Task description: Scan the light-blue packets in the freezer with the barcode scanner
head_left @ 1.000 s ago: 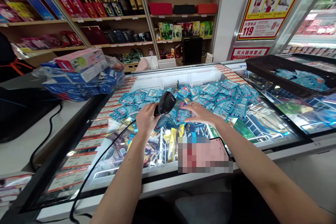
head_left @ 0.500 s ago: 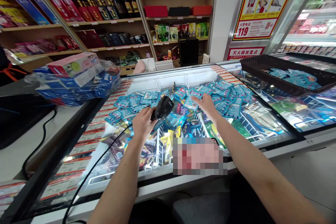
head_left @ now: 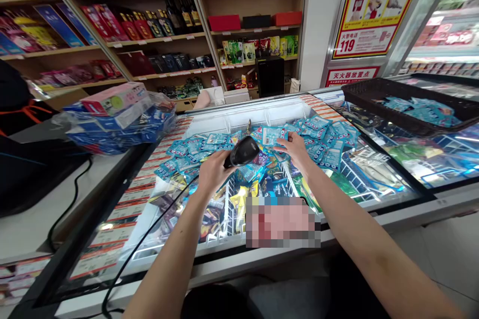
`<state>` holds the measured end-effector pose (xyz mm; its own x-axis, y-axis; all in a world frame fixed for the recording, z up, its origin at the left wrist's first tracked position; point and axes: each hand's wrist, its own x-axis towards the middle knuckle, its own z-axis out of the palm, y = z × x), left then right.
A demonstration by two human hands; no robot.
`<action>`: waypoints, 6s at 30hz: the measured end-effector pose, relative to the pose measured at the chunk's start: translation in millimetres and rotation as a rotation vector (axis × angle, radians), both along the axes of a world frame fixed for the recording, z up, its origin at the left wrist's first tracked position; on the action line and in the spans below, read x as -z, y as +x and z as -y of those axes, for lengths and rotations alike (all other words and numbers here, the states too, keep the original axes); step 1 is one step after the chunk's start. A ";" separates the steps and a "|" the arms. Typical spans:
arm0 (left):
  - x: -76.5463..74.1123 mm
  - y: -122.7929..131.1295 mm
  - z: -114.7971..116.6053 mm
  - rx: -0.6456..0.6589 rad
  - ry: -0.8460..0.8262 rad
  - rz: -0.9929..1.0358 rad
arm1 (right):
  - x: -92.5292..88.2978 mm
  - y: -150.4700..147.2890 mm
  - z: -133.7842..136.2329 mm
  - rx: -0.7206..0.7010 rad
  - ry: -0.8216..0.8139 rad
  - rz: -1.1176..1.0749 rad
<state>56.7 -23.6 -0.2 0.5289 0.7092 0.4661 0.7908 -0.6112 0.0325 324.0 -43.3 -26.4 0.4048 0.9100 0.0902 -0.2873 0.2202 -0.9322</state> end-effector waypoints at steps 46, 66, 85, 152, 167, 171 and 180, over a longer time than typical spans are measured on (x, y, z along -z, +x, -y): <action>10.0 -4.7 -3.4 -0.016 0.043 0.022 | 7.1 1.5 3.5 0.257 0.041 0.522; 13.1 -23.8 -15.8 -0.101 0.078 0.042 | 11.3 11.2 6.1 0.646 -0.221 1.526; 15.5 -44.1 -16.9 -0.181 0.091 0.094 | 11.1 -19.9 8.7 0.036 0.245 1.640; 20.7 -36.4 -0.7 0.020 -0.012 -0.012 | 22.7 -20.3 -11.6 0.038 -0.010 0.558; 18.3 -27.1 5.4 0.045 -0.014 -0.025 | 23.3 -19.8 -14.4 0.030 0.014 0.454; 18.1 -26.2 5.2 0.029 -0.009 -0.031 | 25.1 -20.0 -15.3 0.028 0.033 0.455; 18.6 -25.1 4.7 0.010 0.020 -0.046 | 27.0 -20.9 -16.8 0.012 0.050 0.434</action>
<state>31.6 -28.3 -18.9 0.5571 0.6946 0.4552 0.7852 -0.6190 -0.0165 303.1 -26.6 -53.5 0.3304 0.8955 0.2983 0.1322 0.2690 -0.9540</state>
